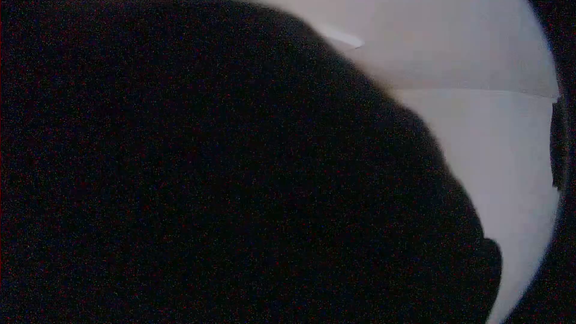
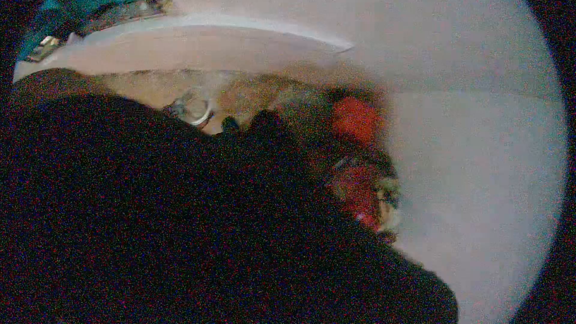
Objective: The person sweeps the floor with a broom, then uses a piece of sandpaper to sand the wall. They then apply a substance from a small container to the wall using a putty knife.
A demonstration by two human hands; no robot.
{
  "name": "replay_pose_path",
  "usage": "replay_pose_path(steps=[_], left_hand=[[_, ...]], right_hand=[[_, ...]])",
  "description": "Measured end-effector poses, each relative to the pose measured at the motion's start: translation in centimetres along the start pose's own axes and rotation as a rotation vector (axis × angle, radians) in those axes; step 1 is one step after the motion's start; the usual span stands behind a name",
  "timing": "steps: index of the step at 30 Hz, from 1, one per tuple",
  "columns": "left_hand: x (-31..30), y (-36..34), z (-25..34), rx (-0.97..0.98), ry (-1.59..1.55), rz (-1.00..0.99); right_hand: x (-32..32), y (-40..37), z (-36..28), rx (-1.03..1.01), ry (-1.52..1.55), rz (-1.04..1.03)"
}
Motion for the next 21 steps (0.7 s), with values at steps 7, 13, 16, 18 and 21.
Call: replay_pose_path(steps=[7,13,16,18,21], left_hand=[[-2.4,-1.2,-2.7,-0.008,0.106,0.173],[-7.2,-0.1,1.0,0.026,-0.056,0.232],[-7.5,1.2,0.4,-0.091,-0.119,0.173],[-6.8,2.3,0.3,-0.053,-0.107,0.093],[-6.4,3.1,2.6,-0.049,0.016,0.028]], right_hand=[[4.8,-7.1,-5.9,-0.072,0.354,-0.095],[12.0,-37.6,0.9,0.574,0.825,0.219],[12.6,-47.7,-1.1,0.909,0.935,0.572],[13.6,-50.6,-4.3,0.885,1.125,0.664],[7.9,-44.9,-12.9,0.28,1.348,0.536]])
Point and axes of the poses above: each hand's wrist, its own y-axis towards the middle knuckle, its own x-axis out of the palm, z = x × y, the point moved 10 cm from there along y, towards the middle knuckle, and after that the axes turned 3 degrees about -z, right-handed, at the moved point
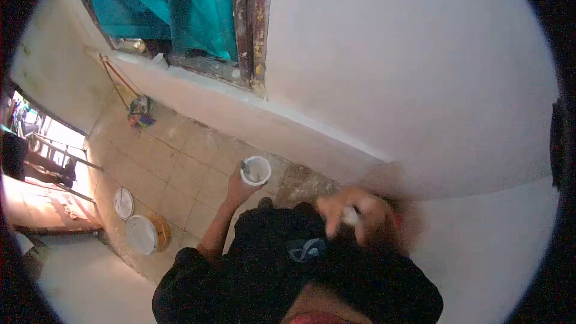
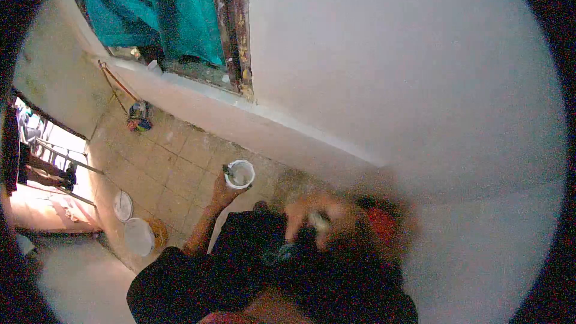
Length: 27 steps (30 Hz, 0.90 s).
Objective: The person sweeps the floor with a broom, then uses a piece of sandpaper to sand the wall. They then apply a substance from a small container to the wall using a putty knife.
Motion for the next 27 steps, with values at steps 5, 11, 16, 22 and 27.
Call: replay_pose_path(steps=[5,11,16,22,27], left_hand=[[3.9,2.5,2.1,0.06,-0.04,-0.161],[7.8,2.3,2.9,0.154,-0.015,-0.394],[10.4,1.6,3.6,-0.075,-0.262,-0.349],[8.8,0.1,0.7,0.007,0.0,-0.32],[5.9,0.2,5.0,0.049,0.097,-0.115]], right_hand=[[8.0,0.5,-2.3,-0.259,-0.33,-0.515],[5.9,0.5,-8.6,-0.577,-0.206,0.002],[7.6,-1.0,-9.0,-0.869,-0.082,-0.102],[6.2,-0.5,-8.9,-0.93,0.06,-0.187],[4.4,-0.5,-9.8,-0.869,0.139,-0.193]])
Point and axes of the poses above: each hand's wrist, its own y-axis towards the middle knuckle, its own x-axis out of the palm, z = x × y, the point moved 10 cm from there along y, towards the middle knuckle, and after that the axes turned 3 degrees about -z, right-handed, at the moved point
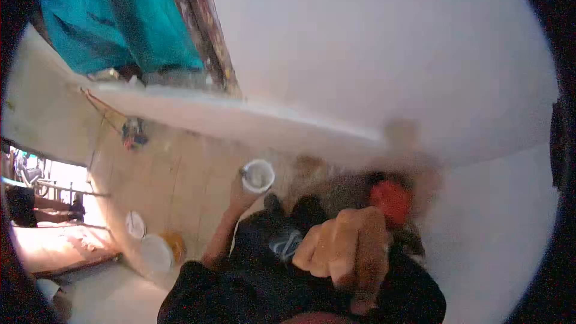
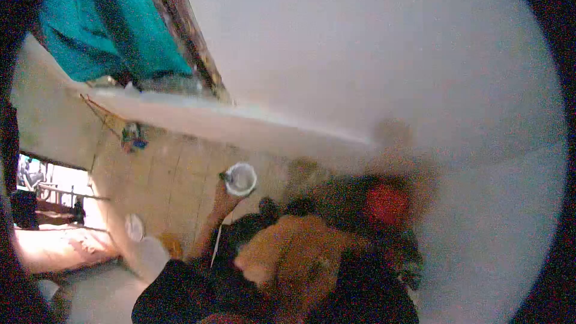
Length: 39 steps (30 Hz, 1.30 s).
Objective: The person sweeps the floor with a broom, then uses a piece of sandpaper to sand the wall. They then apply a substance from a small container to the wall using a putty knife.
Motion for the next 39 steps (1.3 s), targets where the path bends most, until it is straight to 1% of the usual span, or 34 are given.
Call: replay_pose_path(steps=[1,2,3,4,5,6,7,8,9,10,11,12,13,14,15,16,17,18,19,20,22,23,24,26,27,29,31,33,34,35,36,37,38,39], left_hand=[[0.8,0.0,-1.5,-0.03,-0.124,-0.084],[0.9,-0.6,-2.1,-0.002,-0.185,-0.113],[1.0,-1.3,-2.7,0.025,-0.247,-0.143],[0.4,-1.7,-3.7,-0.024,-0.245,-0.063],[-0.6,1.6,-3.1,0.006,-0.243,-0.012],[-1.6,4.8,-2.5,0.037,-0.239,0.039],[-2.1,7.7,-1.4,0.123,-0.197,0.043],[-2.0,7.9,-1.9,0.152,-0.157,0.045],[-1.5,5.8,-3.5,0.138,-0.128,0.052],[-1.4,4.7,-3.2,0.125,-0.141,0.04],[-1.4,3.5,-2.7,0.112,-0.154,0.029],[-2.8,4.6,0.0,0.102,-0.19,-0.005],[-3.2,4.7,0.6,0.067,-0.145,-0.013],[-3.2,5.2,1.1,0.047,-0.1,-0.029],[-3.6,5.3,2.0,0.014,-0.04,-0.045],[-3.3,5.2,2.6,0.007,0.013,-0.061],[-2.0,5.5,1.2,0.015,0.013,-0.085],[-1.3,6.2,-0.2,0.127,-0.096,-0.039],[-1.6,6.2,0.3,0.233,-0.206,0.018],[-1.0,6.6,-1.0,0.145,-0.056,0.011],[-0.9,6.4,1.9,0.169,-0.136,0.028],[-0.8,6.3,2.6,0.197,-0.213,0.04],[-0.4,6.3,1.8,0.19,-0.214,0.04],[1.3,6.4,-0.4,0.08,-0.179,-0.043],[1.5,6.0,-1.2,0.073,-0.176,-0.048],[1.1,6.3,-0.3,0.105,-0.099,-0.038],[0.6,6.5,-0.3,0.108,-0.122,0.044],[0.3,6.4,-1.0,0.204,-0.157,0.058],[0.0,6.0,-1.3,0.092,-0.045,0.035],[0.8,5.8,-1.9,0.087,-0.053,0.027],[0.9,6.8,-2.7,0.132,-0.08,0.03],[1.1,6.3,-3.4,0.162,-0.109,0.022],[0.0,4.8,-2.9,0.145,-0.108,0.014],[0.0,4.1,-2.8,0.023,-0.05,-0.026]], right_hand=[[-0.7,-0.2,0.9,0.257,-0.061,0.085],[-1.4,-1.0,1.6,0.518,-0.099,0.157],[-2.9,-3.3,2.6,0.907,-0.172,0.2],[-4.8,-6.5,3.7,1.126,-0.298,0.367],[-7.2,-10.9,4.1,1.307,-0.444,0.56],[-9.6,-13.1,4.5,1.261,-0.536,0.519],[-13.1,-15.3,3.2,1.141,-0.858,0.49],[-14.2,-16.0,1.6,1.027,-1.118,0.469],[-14.4,-14.8,-1.2,1.019,-1.156,0.609],[-15.0,-11.6,-5.0,1.023,-1.193,0.751],[-13.6,-8.3,-10.8,0.763,-1.229,0.84],[-11.7,-5.2,-16.7,0.491,-1.271,0.89],[-9.6,-2.2,-22.5,0.243,-1.323,0.905],[-5.2,3.3,-27.1,-0.025,-1.522,0.726],[0.6,8.3,-28.6,-0.22,-1.701,0.401],[6.3,12.2,-28.3,-0.366,-1.805,0.063],[10.3,14.5,-27.2,-0.453,-1.84,-0.185],[12.9,15.9,-25.7,-0.508,-1.851,-0.352],[14.5,16.9,-24.7,-0.529,-1.847,-0.453],[15.6,17.2,-23.5,-0.553,-1.842,-0.526],[16.4,17.0,-22.4,-0.576,-1.837,-0.592],[16.1,16.6,-21.9,-0.578,-1.837,-0.6],[16.3,16.7,-21.6,-0.579,-1.838,-0.606],[16.2,16.8,-20.9,-0.58,-1.852,-0.617],[15.9,16.7,-20.9,-0.579,-1.853,-0.607],[15.3,16.7,-20.6,-0.594,-1.86,-0.611],[14.7,16.6,-20.1,-0.601,-1.838,-0.643],[14.1,16.4,-19.7,-0.6,-1.829,-0.642],[13.8,16.4,-19.9,-0.601,-1.828,-0.638],[13.7,16.7,-19.9,-0.594,-1.825,-0.642],[13.8,16.5,-20.3,-0.605,-1.825,-0.644],[13.6,16.6,-20.3,-0.596,-1.827,-0.637],[13.2,16.8,-20.5,-0.599,-1.834,-0.613],[12.7,16.9,-20.6,-0.598,-1.834,-0.615]])
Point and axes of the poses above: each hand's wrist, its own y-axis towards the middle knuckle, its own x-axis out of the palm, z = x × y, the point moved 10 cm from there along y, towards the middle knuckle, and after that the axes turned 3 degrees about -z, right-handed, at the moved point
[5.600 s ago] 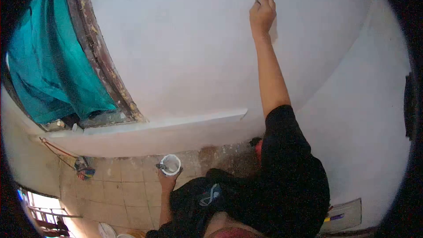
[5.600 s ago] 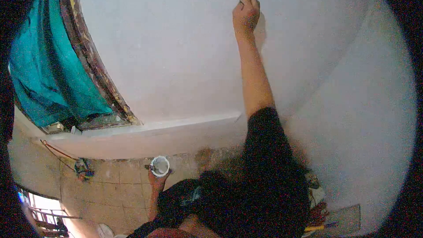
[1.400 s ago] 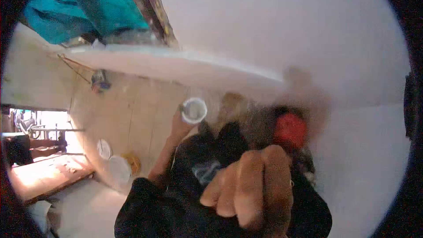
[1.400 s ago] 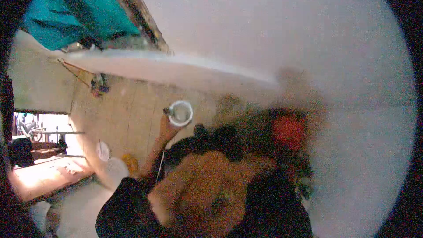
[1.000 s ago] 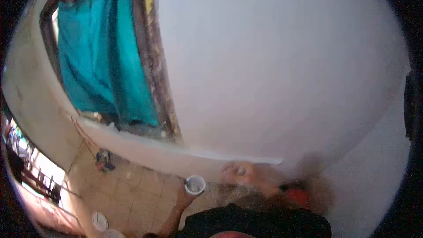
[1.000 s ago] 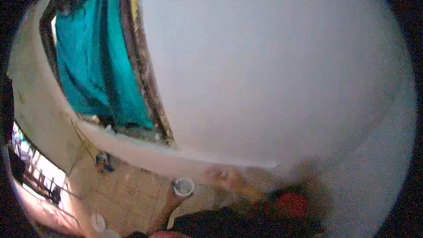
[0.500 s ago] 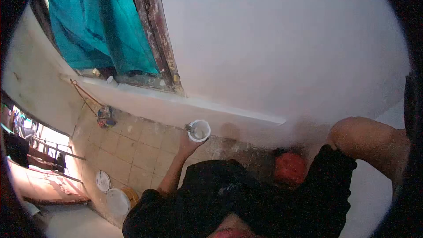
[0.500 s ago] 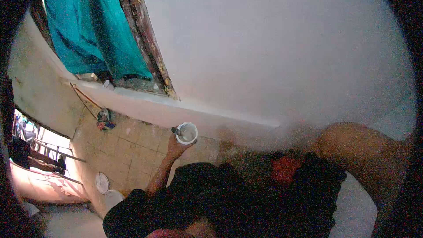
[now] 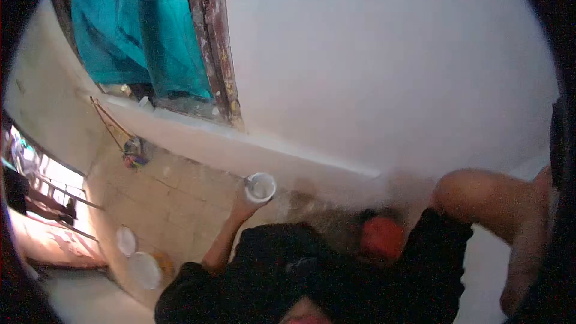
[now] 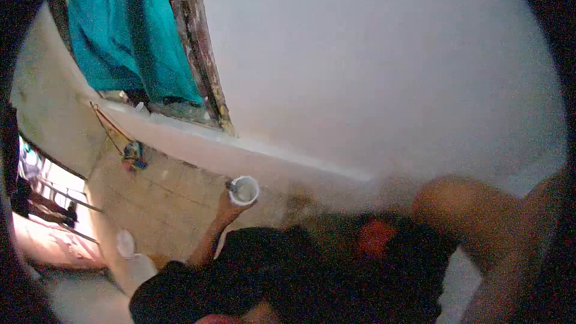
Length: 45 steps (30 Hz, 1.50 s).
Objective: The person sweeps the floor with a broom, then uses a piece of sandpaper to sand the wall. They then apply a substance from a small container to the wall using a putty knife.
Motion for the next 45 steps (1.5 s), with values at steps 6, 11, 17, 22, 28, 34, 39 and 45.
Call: replay_pose_path(steps=[6,11,17,22,28,34,39,45], left_hand=[[0.4,0.9,-2.0,0.018,-0.047,0.063],[0.5,1.5,-0.4,0.013,-0.007,-0.069],[2.7,5.3,-5.3,0.035,-0.313,0.004],[-0.9,-1.1,1.9,0.035,-0.089,0.043],[-0.1,-1.7,0.9,0.077,0.014,-0.007],[0.1,-0.5,-0.6,0.156,-0.057,-0.006],[1.4,1.3,1.2,0.057,-0.007,-0.085],[0.3,-0.1,4.6,0.166,-0.029,-0.034]], right_hand=[[0.3,-1.0,-0.5,-0.078,-0.041,0.033],[1.0,-0.7,-1.0,-0.16,-0.043,0.017],[2.4,-1.4,-1.6,-0.167,-0.03,0.01],[1.2,-2.7,-0.9,-0.027,-0.011,0.008],[1.7,-0.7,-2.6,0.002,-0.009,-0.012],[1.2,0.1,-3.2,0.01,-0.018,-0.007],[0.4,0.6,-3.9,0.01,-0.039,-0.04],[0.2,0.4,-3.4,0.059,-0.053,-0.049]])
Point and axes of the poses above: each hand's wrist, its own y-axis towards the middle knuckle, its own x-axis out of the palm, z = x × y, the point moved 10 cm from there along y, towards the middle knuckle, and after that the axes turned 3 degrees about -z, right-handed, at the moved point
